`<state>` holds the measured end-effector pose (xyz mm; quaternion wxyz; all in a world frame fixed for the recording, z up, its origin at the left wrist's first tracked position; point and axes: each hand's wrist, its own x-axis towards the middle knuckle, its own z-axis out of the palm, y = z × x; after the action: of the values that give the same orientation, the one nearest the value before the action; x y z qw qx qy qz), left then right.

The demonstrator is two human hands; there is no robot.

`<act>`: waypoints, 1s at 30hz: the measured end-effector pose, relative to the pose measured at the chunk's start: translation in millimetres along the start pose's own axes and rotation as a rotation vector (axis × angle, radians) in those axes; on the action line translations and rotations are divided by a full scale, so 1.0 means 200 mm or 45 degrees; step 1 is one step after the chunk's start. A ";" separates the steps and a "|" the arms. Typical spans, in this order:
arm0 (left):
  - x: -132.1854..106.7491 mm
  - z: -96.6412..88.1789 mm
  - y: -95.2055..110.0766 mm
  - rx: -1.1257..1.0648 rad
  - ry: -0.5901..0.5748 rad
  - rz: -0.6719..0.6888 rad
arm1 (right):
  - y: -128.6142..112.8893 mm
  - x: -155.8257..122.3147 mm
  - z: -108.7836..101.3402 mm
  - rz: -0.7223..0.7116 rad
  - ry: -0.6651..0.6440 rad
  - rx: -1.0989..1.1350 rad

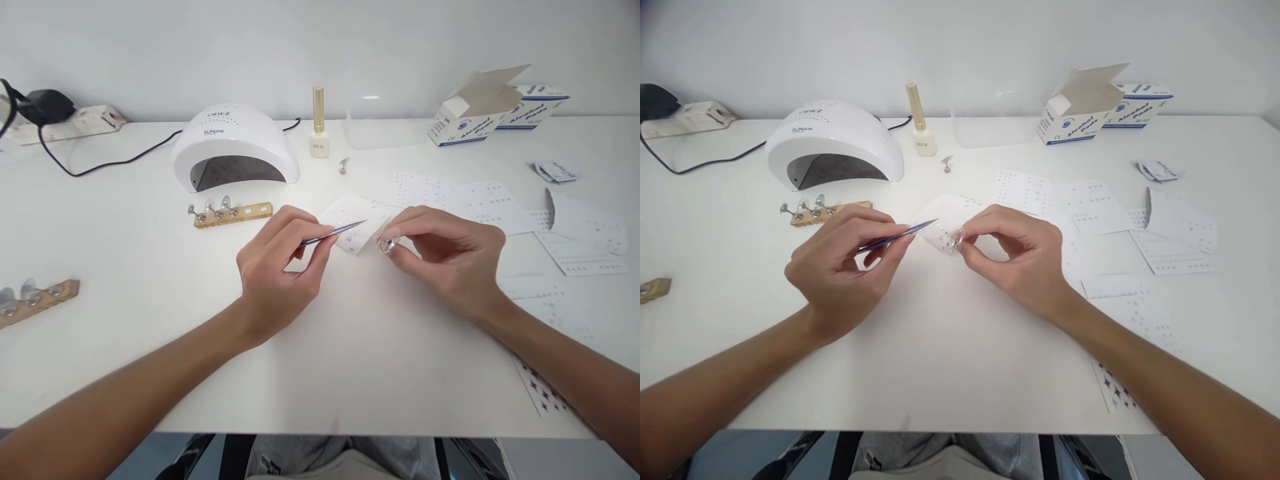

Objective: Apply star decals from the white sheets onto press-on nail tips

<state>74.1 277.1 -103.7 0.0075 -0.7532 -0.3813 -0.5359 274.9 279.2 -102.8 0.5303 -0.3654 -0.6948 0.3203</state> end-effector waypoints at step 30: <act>0.12 -0.10 0.06 -0.294 0.092 -0.282 | 0.01 -0.02 0.01 0.010 -0.084 0.062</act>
<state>69.0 272.9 -71.5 -0.1247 -0.6827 -0.3974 -0.6004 273.1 277.2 -106.6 0.5146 -0.3443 -0.7024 0.3510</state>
